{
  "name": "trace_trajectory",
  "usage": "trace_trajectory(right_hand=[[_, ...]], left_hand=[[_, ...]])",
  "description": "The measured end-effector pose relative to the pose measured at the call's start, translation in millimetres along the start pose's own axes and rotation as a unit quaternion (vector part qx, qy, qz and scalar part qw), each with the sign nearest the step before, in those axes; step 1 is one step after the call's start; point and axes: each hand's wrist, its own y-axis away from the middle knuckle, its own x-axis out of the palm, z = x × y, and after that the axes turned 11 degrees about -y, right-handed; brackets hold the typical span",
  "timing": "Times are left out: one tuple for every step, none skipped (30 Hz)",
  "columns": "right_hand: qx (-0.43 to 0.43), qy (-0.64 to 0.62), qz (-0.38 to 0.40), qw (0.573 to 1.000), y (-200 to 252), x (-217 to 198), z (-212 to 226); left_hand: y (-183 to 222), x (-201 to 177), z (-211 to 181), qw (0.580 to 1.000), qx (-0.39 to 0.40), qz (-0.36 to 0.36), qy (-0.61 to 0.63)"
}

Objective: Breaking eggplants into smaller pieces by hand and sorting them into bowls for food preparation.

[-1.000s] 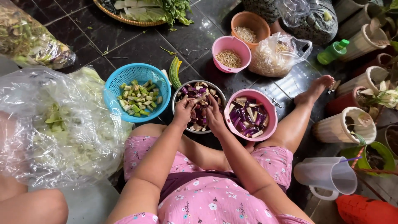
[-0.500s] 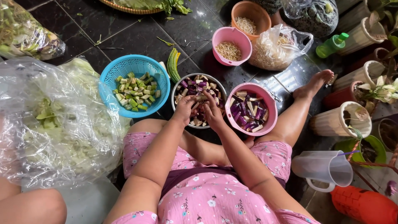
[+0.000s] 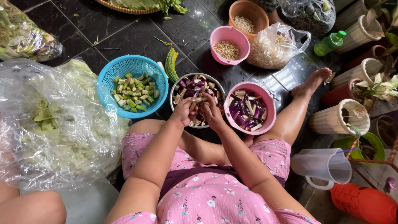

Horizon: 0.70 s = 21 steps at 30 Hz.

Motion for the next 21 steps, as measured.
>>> trace_trajectory(right_hand=[[0.001,0.0,0.0,1.0,1,1,0],[0.001,0.014,-0.003,1.0,1,2,0],[0.0,0.028,-0.005,1.0,1,3,0],[0.0,0.028,-0.005,1.0,-1,4,2],[0.003,0.029,-0.008,1.0,-3,4,4],[0.006,0.03,-0.011,0.999,-4,5,6],[0.006,0.031,-0.011,0.999,-5,6,8],[0.008,0.037,-0.013,0.999,-6,6,10],[0.01,0.043,-0.015,0.999,-8,7,12],[0.01,0.043,-0.015,0.999,-9,6,10],[0.017,0.038,-0.017,0.999,-9,5,8],[0.024,0.034,-0.018,0.999,-10,4,6],[0.024,0.034,-0.018,0.999,-12,3,5],[0.026,0.039,-0.02,0.999,-14,1,4],[0.029,0.044,-0.022,0.998,-15,1,3],[0.03,0.044,-0.022,0.998,-13,2,8],[0.023,0.047,-0.017,0.998,-14,3,13],[0.017,0.051,-0.013,0.998,-15,5,18],[0.016,0.051,-0.013,0.998,-14,5,18],[0.013,0.058,-0.005,0.998,-12,6,19],[0.011,0.065,0.003,0.998,-10,6,20]], left_hand=[[-2,-1,2,1.0,-0.001,0.0,0.0],[-4,-2,3,1.0,0.002,0.002,-0.003],[-7,-3,5,1.0,0.005,0.004,-0.006],[-9,-5,7,1.0,0.005,0.004,-0.005],[-12,-7,10,1.0,0.006,0.005,-0.005],[-14,-8,12,1.0,0.006,0.006,-0.005],[-16,-10,13,1.0,0.006,0.006,-0.005],[-17,-11,14,1.0,0.009,0.006,-0.011],[-19,-12,14,1.0,0.013,0.005,-0.018],[-21,-13,16,1.0,0.013,0.005,-0.018],[-22,-14,17,1.0,0.017,0.0,-0.022],[-23,-16,19,0.999,0.021,-0.006,-0.026],[-22,-14,17,0.999,0.021,-0.005,-0.026],[-21,-12,16,0.999,0.024,-0.01,-0.025],[-18,-10,15,0.999,0.027,-0.016,-0.025],[-14,-8,13,0.999,0.026,-0.016,-0.025],[-11,-7,9,0.999,0.027,-0.018,-0.015],[-8,-5,5,0.999,0.029,-0.019,-0.005],[-6,-4,2,0.999,0.029,-0.019,-0.005],[-4,-4,-1,1.0,0.028,-0.011,0.001],[-2,-3,-2,1.0,0.025,-0.002,0.009]])
